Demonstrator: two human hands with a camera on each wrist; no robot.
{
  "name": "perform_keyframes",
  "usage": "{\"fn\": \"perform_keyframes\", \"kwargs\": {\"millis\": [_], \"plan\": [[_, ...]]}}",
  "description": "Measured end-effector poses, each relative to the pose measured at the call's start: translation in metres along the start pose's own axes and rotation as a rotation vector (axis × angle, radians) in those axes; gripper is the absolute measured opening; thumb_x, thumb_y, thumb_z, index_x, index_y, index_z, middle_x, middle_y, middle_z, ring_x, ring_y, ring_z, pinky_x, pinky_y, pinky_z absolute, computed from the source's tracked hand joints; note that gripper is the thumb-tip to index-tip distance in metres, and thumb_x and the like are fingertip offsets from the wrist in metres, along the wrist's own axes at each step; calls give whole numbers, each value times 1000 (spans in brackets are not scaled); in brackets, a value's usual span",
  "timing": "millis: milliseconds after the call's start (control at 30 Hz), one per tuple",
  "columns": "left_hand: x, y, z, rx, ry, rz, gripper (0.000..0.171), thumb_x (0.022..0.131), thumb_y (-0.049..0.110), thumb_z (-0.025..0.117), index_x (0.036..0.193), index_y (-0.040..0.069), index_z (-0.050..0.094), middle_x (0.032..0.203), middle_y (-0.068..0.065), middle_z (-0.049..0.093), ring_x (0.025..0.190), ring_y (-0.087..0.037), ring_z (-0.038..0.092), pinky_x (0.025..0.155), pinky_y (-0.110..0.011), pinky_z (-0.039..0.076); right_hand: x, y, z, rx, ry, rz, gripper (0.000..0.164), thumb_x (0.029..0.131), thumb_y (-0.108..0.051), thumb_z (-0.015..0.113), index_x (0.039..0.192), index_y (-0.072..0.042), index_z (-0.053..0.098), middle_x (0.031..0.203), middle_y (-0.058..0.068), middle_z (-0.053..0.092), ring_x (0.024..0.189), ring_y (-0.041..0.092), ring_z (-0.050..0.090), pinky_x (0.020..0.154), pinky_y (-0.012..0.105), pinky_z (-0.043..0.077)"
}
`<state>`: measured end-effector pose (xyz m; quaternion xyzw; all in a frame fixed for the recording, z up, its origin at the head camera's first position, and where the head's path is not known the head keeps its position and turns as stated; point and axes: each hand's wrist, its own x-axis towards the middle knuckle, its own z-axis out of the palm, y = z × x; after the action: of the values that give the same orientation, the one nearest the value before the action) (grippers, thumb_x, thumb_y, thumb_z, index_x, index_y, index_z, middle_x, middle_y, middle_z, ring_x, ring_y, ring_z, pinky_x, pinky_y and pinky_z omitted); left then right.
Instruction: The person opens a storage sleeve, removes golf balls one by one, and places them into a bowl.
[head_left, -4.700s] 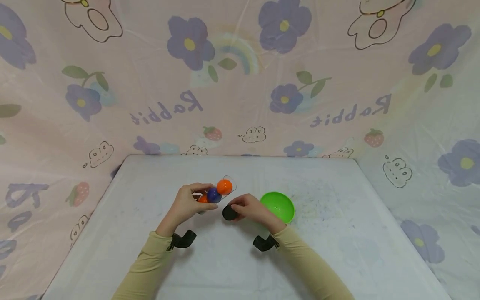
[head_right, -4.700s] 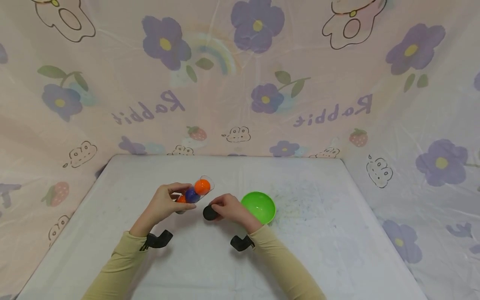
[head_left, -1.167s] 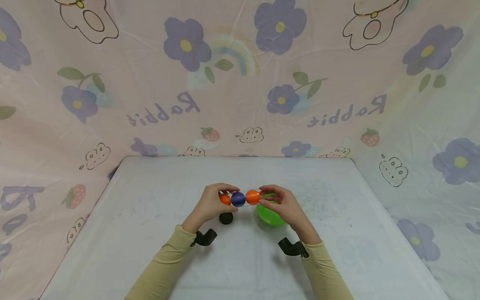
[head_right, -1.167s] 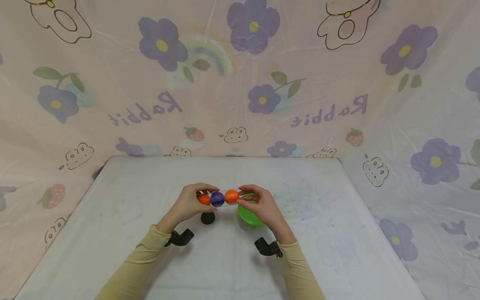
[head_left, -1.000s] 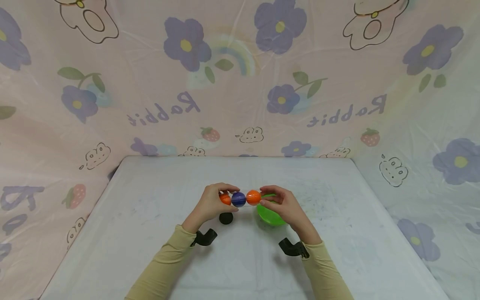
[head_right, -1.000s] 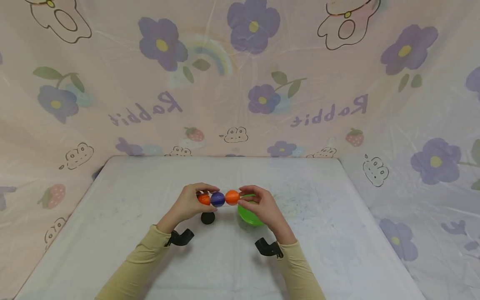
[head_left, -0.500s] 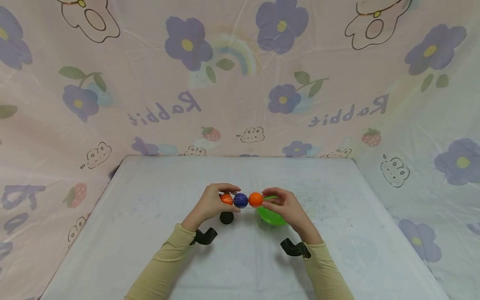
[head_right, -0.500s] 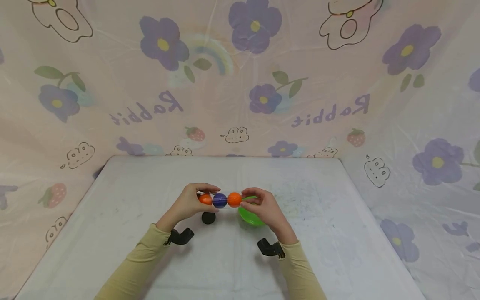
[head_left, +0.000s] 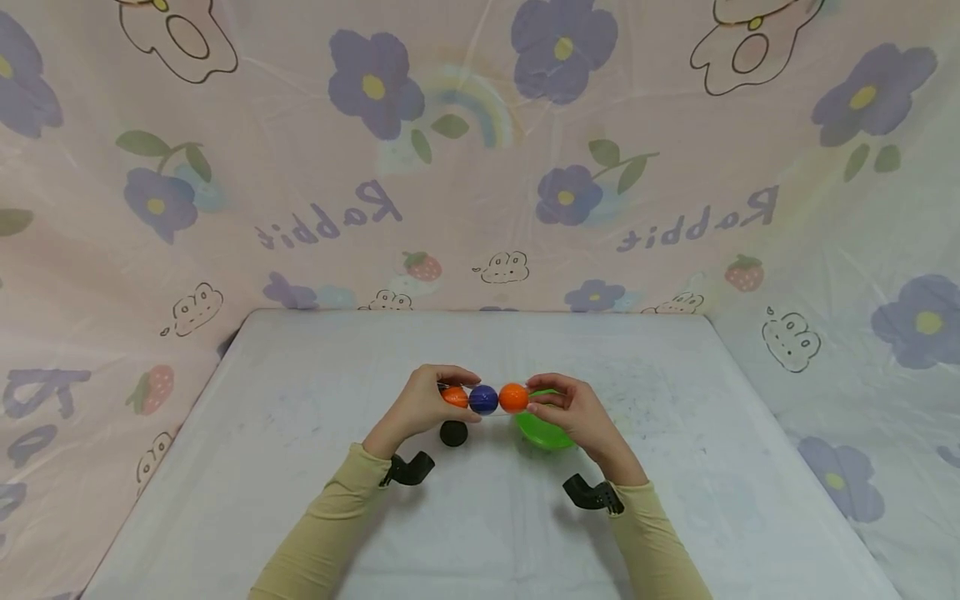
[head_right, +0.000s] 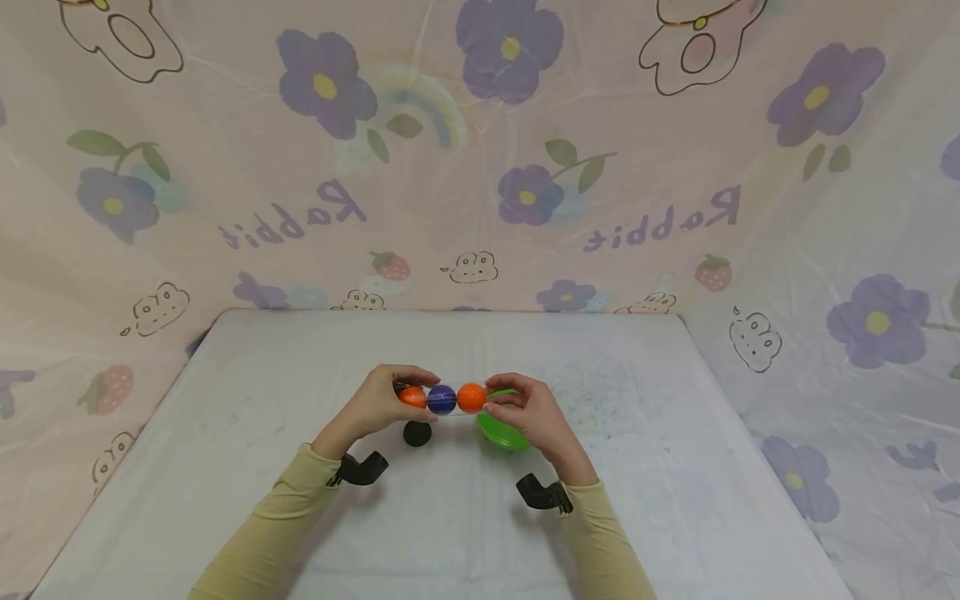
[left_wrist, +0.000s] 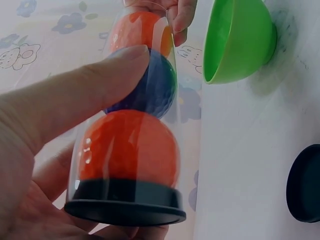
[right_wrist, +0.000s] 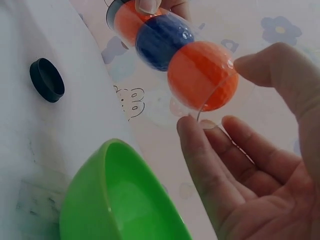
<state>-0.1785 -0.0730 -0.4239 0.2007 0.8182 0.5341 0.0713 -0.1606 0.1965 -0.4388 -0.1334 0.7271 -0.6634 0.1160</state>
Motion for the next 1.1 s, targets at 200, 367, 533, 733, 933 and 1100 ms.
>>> {"fn": "perform_keyframes", "kwargs": {"millis": [200,367,533,733,933,1100], "plan": [[2,-2,0,7,3,7,48,63,16,91,107,12,72,105,2,69,90,-15,61,80,-30,52,0,-2,0,5,-2,3,42,87,-7,71,123,6,54,122,21,57,101,25,64,82,30,53],[3,-1,0,19,7,-1,49,63,16,91,108,9,72,104,2,69,89,-16,60,79,-31,52,1,0,0,9,-4,12,46,87,-7,71,126,9,52,124,21,56,103,25,63,84,30,52],[3,1,0,40,12,0,50,63,14,91,108,7,72,103,2,68,91,-17,60,78,-29,52,1,2,0,3,0,34,45,87,-9,71,126,5,54,123,19,59,104,26,64,87,30,51],[4,3,-1,57,7,3,49,63,12,90,107,6,72,102,1,68,90,-17,60,76,-27,52,0,3,-1,18,-2,69,49,86,-13,72,128,4,54,122,18,60,105,28,64,89,31,50],[4,5,0,66,5,-4,50,63,11,90,109,3,71,103,0,68,89,-17,59,77,-27,52,0,4,-2,7,-11,86,53,86,-18,73,131,2,53,125,16,60,107,28,63,90,30,49],[5,6,-1,71,7,-10,48,63,12,90,107,6,72,101,-1,68,88,-18,59,77,-27,52,0,6,-2,31,-12,114,54,86,-18,73,133,1,52,127,17,59,109,29,61,91,31,48]]}}
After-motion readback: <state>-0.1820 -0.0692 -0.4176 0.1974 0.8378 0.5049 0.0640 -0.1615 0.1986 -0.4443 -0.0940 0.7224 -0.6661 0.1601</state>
